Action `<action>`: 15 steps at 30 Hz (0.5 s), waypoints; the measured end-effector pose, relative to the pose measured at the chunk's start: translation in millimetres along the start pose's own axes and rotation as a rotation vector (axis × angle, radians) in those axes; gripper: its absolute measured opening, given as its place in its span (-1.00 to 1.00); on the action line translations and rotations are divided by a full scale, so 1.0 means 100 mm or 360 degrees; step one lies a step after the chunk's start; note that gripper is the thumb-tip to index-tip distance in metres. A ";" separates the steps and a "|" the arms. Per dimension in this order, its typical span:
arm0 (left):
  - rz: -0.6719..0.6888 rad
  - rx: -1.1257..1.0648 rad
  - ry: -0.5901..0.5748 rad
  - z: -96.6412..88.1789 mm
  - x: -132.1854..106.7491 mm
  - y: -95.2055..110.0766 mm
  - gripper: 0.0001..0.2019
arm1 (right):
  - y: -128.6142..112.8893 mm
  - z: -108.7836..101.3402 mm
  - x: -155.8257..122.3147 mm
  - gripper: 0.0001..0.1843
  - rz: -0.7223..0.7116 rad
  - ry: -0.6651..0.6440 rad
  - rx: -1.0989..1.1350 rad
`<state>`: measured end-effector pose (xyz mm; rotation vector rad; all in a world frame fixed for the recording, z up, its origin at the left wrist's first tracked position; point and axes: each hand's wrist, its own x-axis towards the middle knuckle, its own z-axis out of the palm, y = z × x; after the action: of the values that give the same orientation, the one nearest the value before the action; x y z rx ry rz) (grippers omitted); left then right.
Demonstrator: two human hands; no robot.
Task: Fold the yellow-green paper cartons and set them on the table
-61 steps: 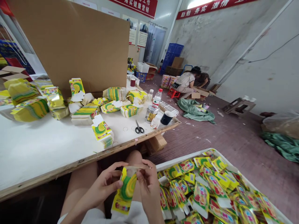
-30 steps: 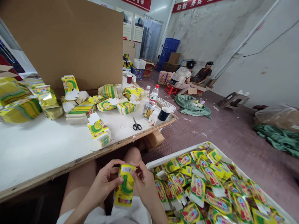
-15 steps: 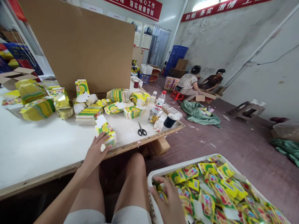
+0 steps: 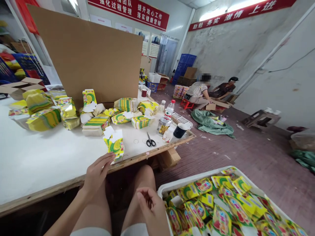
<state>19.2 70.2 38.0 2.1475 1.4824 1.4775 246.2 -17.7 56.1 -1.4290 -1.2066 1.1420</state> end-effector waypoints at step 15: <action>-0.0971 -0.2042 -0.0322 0.19 -0.48 0.78 -0.51 | 0.13 0.06 -0.07 -0.62 0.0245 0.0134 0.0742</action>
<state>82.1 1.0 44.1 0.9154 0.6248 1.3007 241.6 -25.2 42.6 -1.2082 -0.7173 1.3487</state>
